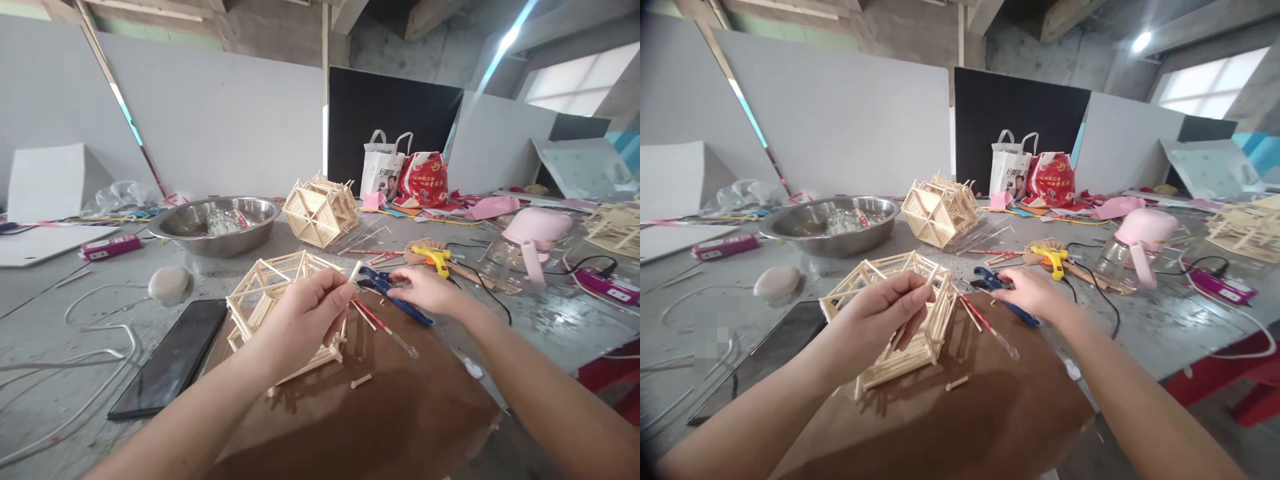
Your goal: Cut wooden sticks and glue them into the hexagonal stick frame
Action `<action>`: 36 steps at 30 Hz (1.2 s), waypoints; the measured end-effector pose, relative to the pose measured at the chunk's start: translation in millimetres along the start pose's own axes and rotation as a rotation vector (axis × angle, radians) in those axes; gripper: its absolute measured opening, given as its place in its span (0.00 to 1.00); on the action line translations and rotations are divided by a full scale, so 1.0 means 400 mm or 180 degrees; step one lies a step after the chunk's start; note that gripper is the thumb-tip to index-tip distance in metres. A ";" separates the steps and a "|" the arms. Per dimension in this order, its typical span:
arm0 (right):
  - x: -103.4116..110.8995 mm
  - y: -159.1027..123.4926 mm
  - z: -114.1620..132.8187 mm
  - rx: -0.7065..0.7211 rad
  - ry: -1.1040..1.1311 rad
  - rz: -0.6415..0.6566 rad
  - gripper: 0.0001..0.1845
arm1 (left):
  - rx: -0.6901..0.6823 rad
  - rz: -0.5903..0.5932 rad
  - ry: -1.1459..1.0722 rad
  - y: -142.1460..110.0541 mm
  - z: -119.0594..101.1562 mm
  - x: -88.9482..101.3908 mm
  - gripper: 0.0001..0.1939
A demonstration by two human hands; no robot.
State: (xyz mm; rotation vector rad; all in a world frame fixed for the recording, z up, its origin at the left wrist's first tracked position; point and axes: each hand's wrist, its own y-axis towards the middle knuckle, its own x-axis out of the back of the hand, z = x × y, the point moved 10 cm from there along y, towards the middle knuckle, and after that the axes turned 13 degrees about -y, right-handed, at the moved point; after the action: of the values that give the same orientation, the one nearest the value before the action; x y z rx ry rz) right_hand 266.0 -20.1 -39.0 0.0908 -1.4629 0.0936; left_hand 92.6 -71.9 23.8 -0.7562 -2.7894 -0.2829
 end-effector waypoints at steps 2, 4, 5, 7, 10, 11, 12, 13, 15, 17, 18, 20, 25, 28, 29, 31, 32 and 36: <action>-0.050 0.029 -0.044 -0.0248 -0.0419 0.0078 0.20 | 0.0066 -0.0028 -0.0060 0.003 0.009 0.003 0.15; -0.090 0.045 -0.060 -0.0332 -0.0552 0.0196 0.18 | 0.0118 -0.0090 -0.0118 0.005 0.014 0.008 0.14; -0.102 0.049 -0.061 -0.0351 -0.0573 0.0231 0.17 | 0.0141 -0.0134 -0.0144 0.006 0.017 0.011 0.14; -0.110 0.050 -0.059 -0.0385 -0.0584 0.0213 0.14 | 0.0183 -0.0208 -0.0194 0.007 0.021 0.017 0.13; -0.091 0.045 -0.065 -0.0500 -0.0532 0.0026 0.14 | 0.0190 -0.0281 -0.0269 0.011 0.027 0.027 0.13; -0.079 0.042 -0.072 -0.0568 -0.0509 -0.0052 0.14 | 0.0168 -0.0308 -0.0274 0.012 0.028 0.031 0.13; -0.067 0.040 -0.081 -0.0638 -0.0498 -0.0114 0.16 | 0.0142 -0.0340 -0.0270 0.013 0.029 0.035 0.13; -0.051 0.036 -0.091 -0.0712 -0.0465 -0.0195 0.17 | 0.0117 -0.0370 -0.0260 0.014 0.030 0.040 0.13; -0.005 0.024 -0.108 -0.0833 -0.0233 -0.0492 0.18 | 0.0078 -0.0417 -0.0237 0.015 0.032 0.046 0.13; 0.048 0.006 -0.112 -0.0824 0.0429 -0.0893 0.17 | 0.0039 -0.0439 -0.0210 0.014 0.030 0.049 0.14; 0.066 -0.003 -0.103 -0.0714 0.0918 -0.0991 0.16 | 0.0008 -0.0467 -0.0184 0.013 0.028 0.051 0.14; 0.082 -0.016 -0.067 -0.0350 0.2095 -0.0947 0.16 | -0.0062 -0.0605 -0.0047 0.009 0.020 0.061 0.17; 0.079 -0.050 0.087 0.0761 0.3907 -0.0232 0.18 | -0.0152 -0.0852 0.0612 -0.004 0.005 0.076 0.26; 0.076 -0.062 0.120 0.0972 0.4250 -0.0181 0.17 | -0.0227 -0.0818 0.1126 -0.004 -0.002 0.070 0.28; 0.078 -0.064 0.119 0.0989 0.4317 -0.0255 0.16 | -0.0281 -0.0893 0.1282 -0.005 -0.007 0.074 0.29; 0.083 -0.068 0.114 0.1034 0.4371 -0.0361 0.17 | -0.0393 -0.1044 0.1486 -0.007 -0.019 0.084 0.31; 0.082 -0.070 0.114 0.1054 0.4374 -0.0341 0.18 | -0.0424 -0.1040 0.1536 -0.005 -0.022 0.085 0.30; 0.068 -0.079 0.150 0.1406 0.4580 0.0024 0.18 | -0.0420 -0.0748 0.1715 0.006 -0.022 0.070 0.16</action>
State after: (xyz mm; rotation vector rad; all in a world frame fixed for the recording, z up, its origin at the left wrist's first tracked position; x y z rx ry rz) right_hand 213.4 -58.2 -5.6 0.3010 0.0127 0.3934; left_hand 71.8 -58.9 40.2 -0.3088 -2.3523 -0.6164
